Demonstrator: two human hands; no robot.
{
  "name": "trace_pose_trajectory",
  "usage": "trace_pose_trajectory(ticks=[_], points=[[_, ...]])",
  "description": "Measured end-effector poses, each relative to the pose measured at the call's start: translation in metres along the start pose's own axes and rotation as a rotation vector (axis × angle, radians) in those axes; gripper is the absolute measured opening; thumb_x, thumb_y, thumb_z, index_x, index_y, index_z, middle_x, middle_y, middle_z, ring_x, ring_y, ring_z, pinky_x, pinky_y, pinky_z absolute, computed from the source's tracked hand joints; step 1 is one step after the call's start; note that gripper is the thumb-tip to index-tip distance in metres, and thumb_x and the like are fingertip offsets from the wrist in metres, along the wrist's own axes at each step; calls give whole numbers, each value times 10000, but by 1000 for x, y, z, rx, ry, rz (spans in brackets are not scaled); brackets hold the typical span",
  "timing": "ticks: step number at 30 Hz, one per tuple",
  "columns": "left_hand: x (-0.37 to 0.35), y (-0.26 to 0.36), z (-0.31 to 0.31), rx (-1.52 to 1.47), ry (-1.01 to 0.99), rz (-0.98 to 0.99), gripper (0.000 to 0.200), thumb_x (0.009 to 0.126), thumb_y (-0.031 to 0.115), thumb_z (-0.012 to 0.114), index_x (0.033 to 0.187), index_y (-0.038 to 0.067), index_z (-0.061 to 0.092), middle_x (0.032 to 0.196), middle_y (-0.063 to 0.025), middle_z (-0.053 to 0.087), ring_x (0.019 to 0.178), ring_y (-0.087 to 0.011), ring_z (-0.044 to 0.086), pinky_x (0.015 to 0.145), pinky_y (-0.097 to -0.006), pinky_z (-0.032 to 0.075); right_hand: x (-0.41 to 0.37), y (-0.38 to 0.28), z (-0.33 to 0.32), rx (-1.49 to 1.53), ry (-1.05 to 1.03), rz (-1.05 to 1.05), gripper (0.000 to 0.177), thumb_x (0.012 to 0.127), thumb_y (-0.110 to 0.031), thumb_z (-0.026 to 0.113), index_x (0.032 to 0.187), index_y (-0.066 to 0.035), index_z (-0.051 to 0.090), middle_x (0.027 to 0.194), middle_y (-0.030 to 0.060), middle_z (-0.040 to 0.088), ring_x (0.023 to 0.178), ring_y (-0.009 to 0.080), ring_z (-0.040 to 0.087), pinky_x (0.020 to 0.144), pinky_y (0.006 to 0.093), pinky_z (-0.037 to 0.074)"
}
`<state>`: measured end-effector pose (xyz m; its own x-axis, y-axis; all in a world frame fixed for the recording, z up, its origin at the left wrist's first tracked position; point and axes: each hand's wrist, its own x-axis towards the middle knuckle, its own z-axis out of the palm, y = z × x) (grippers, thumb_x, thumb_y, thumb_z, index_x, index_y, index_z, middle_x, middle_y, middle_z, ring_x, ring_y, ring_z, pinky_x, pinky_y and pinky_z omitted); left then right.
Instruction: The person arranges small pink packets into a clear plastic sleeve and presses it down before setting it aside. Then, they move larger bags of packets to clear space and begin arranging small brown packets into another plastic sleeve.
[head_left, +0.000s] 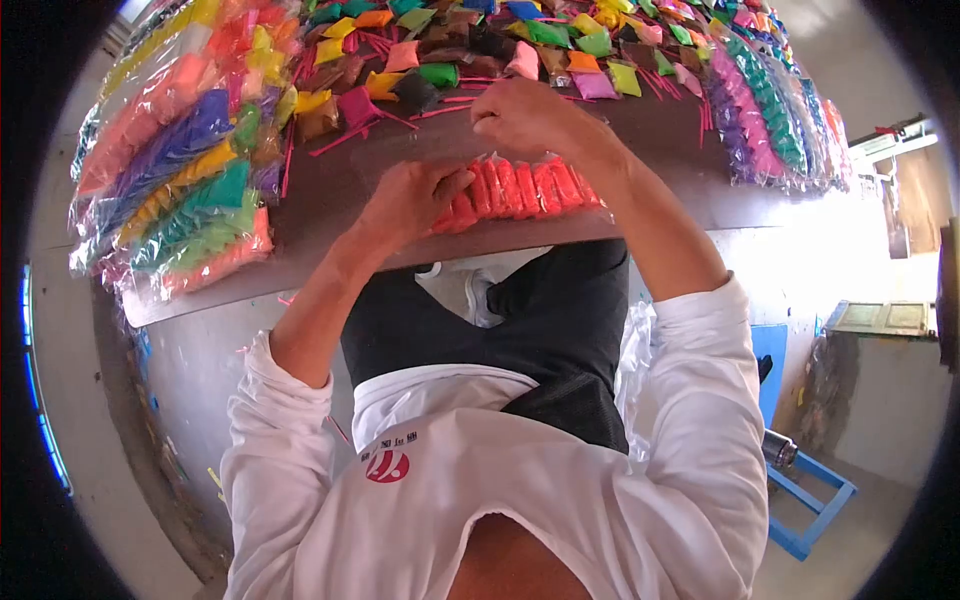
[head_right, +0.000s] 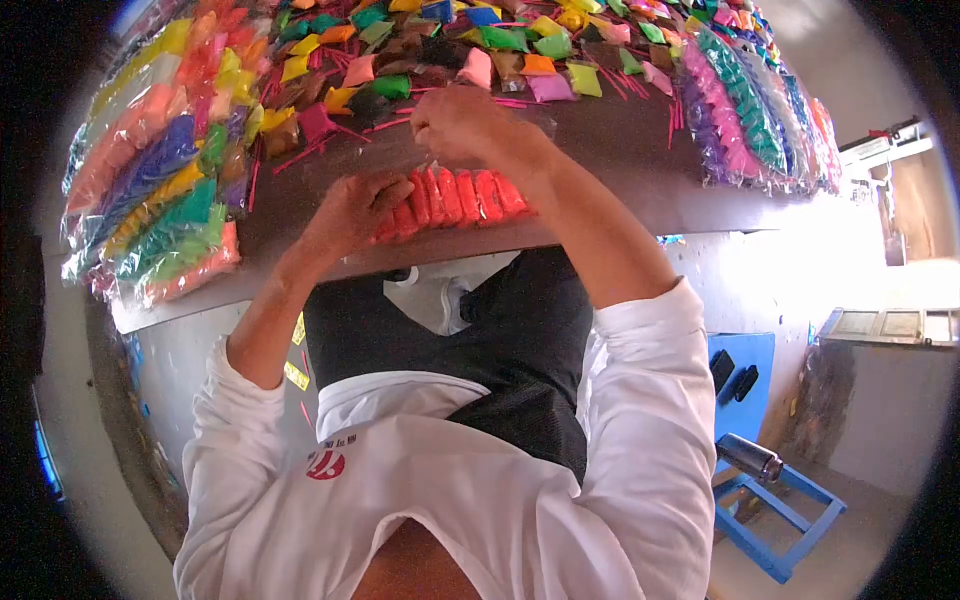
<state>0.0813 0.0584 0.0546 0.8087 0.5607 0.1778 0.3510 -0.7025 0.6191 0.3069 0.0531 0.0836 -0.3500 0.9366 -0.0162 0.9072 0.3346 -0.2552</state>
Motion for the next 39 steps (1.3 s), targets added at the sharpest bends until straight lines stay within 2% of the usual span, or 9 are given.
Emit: trace_pose_trajectory(ticks=[3, 6, 9, 24, 27, 30, 33, 36, 39], points=[[-1, -17, 5, 110, 7, 168, 297, 968, 296, 540, 1012, 37, 678, 914, -222, 664, 857, -413, 640, 740, -464, 489, -4, -5, 0, 43, 84, -62, 262, 880, -250, 537, 980, -34, 647, 911, 175, 670, 892, 369, 636, 802, 458, 492], [1, -9, 2, 41, -19, 36, 299, 965, 306, 542, 1017, 46, 680, 922, -205, 671, 863, -400, 643, 747, -459, 493, -14, -23, -12, 146, -38, 37, 238, 882, -233, 539, 960, -24, 623, 865, 177, 648, 844, 361, 623, 772, 446, 481], [0, -5, 1, 9, -15, 18, 313, 961, 313, 546, 1007, 33, 677, 929, -198, 676, 865, -398, 643, 752, -462, 494, -25, -30, -16, 169, 26, -4, 219, 878, -221, 551, 956, -24, 608, 838, 169, 632, 816, 339, 613, 756, 430, 471], [0, -11, 10, 15, 82, 76, 291, 956, 293, 554, 1059, 61, 697, 932, -210, 684, 868, -395, 654, 753, -472, 504, -38, -28, -3, 101, 49, -89, 287, 741, -175, 720, 961, -32, 601, 918, 147, 638, 885, 336, 614, 771, 426, 483], [0, -7, 6, -35, 35, 24, 287, 955, 286, 556, 1049, 56, 700, 934, -215, 684, 870, -399, 652, 756, -472, 500, -38, -32, -1, 65, 22, -62, 238, 747, -159, 700, 924, -46, 587, 888, 137, 628, 885, 354, 609, 764, 457, 482], [-2, 0, 1, -85, -10, -14, 282, 956, 272, 556, 1043, 42, 695, 915, -220, 680, 875, -404, 649, 752, -470, 496, -46, -35, 9, 21, 158, -182, 147, 781, -144, 651, 875, -69, 567, 851, 171, 613, 871, 401, 619, 735, 498, 501], [-3, -4, -7, -172, -72, -51, 287, 953, 265, 563, 1053, 24, 682, 900, -232, 669, 871, -403, 652, 742, -453, 496, -51, -39, 15, -71, 218, -195, 121, 786, -119, 632, 888, -68, 590, 874, 137, 582, 888, 365, 609, 753, 482, 491], [-3, -6, -20, 30, 31, -35, 315, 957, 291, 570, 1030, 3, 674, 878, -246, 656, 852, -396, 658, 731, -432, 497, -56, -39, 23, -93, 268, -177, 91, 815, -126, 600, 893, -79, 602, 884, 135, 573, 897, 367, 614, 734, 476, 502], [-12, 0, -42, -13, 136, -130, 393, 993, 340, 537, 1028, -29, 668, 888, -149, 696, 860, -210, 657, 783, -352, 496, -60, -42, 23, -108, 295, -188, 90, 838, -136, 572, 900, -83, 609, 880, 130, 579, 893, 363, 620, 721, 477, 506]])
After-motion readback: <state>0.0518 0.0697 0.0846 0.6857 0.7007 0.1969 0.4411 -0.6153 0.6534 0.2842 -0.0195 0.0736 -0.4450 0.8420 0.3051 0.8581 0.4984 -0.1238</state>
